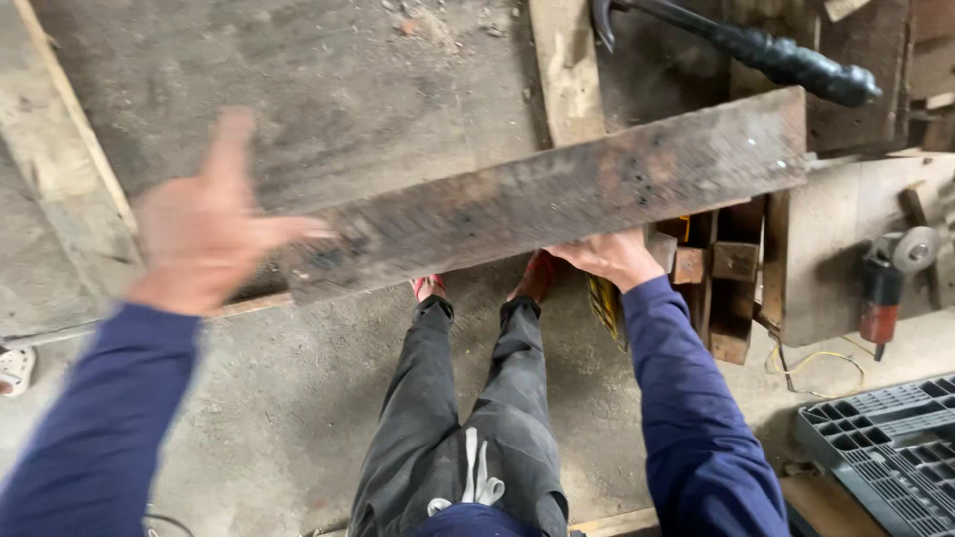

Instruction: The person hammers nails into small wooden blocks and a long wooden plank on a workbench. They repeatedly position the wood, drive nails with a hammer, and adjust the pieces.

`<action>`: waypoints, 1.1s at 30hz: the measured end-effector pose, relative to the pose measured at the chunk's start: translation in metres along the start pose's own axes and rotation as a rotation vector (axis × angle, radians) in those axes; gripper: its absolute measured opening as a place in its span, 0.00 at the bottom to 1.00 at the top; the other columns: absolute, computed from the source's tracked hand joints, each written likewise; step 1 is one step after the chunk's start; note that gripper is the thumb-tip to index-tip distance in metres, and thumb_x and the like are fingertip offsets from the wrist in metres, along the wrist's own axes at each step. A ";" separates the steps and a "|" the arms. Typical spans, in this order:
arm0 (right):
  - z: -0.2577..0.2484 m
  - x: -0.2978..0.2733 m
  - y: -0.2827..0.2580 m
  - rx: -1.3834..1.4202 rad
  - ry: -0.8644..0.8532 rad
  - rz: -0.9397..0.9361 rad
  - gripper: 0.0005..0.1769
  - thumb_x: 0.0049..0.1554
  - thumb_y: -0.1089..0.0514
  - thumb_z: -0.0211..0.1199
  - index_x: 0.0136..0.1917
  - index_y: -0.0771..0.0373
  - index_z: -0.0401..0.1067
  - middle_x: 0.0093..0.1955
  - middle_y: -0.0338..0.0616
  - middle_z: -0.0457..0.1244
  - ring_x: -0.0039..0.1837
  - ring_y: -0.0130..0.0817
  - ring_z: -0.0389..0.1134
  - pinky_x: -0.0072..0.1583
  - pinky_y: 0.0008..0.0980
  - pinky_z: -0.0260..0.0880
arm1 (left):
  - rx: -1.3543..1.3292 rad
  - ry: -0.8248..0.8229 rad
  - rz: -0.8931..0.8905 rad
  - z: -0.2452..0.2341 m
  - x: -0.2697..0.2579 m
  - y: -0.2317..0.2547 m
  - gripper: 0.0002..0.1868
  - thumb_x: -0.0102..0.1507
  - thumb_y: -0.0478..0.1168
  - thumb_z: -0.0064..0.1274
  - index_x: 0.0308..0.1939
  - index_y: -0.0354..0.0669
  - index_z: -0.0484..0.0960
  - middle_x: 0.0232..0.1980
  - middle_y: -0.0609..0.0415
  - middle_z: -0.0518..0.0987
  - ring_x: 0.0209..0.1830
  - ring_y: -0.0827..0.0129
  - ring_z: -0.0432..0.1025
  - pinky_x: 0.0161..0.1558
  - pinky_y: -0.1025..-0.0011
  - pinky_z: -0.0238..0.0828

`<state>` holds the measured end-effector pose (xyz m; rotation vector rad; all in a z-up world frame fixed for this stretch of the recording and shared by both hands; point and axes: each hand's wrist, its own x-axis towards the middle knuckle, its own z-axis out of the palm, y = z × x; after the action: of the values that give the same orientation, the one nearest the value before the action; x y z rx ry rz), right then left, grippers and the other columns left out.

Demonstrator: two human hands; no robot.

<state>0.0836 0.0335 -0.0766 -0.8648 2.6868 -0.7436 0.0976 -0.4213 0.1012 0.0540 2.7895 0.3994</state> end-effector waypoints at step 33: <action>0.027 -0.014 0.033 0.017 0.034 -0.103 0.24 0.55 0.43 0.70 0.61 0.54 0.76 0.61 0.42 0.68 0.66 0.47 0.65 0.65 0.49 0.64 | 0.107 -0.205 0.199 0.098 0.074 0.239 0.66 0.50 0.62 0.70 0.68 0.07 0.52 0.18 0.47 0.76 0.18 0.59 0.77 0.21 0.65 0.76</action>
<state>0.0889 0.0542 -0.1159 -1.0021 2.6780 -0.8096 0.0574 -0.1594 0.0563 0.3778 2.6075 0.2742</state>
